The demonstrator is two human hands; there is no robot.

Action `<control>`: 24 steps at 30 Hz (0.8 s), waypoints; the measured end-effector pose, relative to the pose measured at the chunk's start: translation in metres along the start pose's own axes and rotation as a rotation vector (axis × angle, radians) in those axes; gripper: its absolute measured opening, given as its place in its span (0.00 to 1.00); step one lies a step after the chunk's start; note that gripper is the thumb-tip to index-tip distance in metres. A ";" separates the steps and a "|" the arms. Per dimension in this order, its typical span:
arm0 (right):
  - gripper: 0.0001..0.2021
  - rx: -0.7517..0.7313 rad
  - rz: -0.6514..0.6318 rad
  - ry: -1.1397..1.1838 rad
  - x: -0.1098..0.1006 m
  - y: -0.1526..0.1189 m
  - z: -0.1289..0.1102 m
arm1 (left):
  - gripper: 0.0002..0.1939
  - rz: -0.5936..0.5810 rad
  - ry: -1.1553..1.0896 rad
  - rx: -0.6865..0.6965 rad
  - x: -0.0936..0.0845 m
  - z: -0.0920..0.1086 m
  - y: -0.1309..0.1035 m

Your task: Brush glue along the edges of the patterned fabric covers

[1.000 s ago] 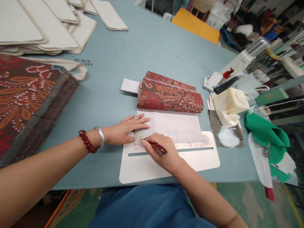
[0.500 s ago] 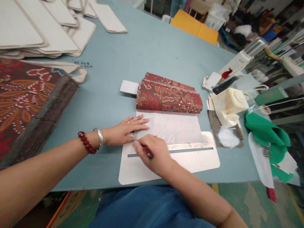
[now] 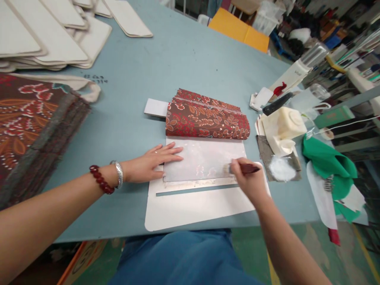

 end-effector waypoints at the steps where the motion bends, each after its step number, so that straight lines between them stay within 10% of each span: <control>1: 0.16 -0.055 -0.060 0.041 0.026 0.002 -0.016 | 0.34 -0.005 0.001 0.000 0.001 -0.001 0.000; 4: 0.15 -0.257 -0.278 0.226 0.094 0.003 -0.064 | 0.32 -0.010 -0.002 -0.001 0.003 -0.003 0.001; 7: 0.13 -0.235 -0.293 0.301 0.096 0.001 -0.060 | 0.32 -0.002 -0.008 0.006 0.004 -0.006 0.001; 14: 0.17 0.303 0.059 -0.017 -0.085 -0.026 0.079 | 0.30 0.082 0.051 0.019 -0.004 0.007 0.002; 16: 0.20 0.337 0.164 0.090 -0.103 -0.031 0.087 | 0.25 0.145 0.083 0.036 -0.009 0.019 0.007; 24: 0.10 0.053 -0.145 0.278 0.037 0.000 0.020 | 0.06 0.220 -0.017 0.061 -0.015 0.034 0.041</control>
Point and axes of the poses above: each hand's wrist, its own y-axis towards the middle knuckle, its own x-axis out of the palm, z = x × y, the point moved 5 cm from there along y, towards the middle knuckle, and after that the axes turned 9 degrees about y, right-handed, at the moved point
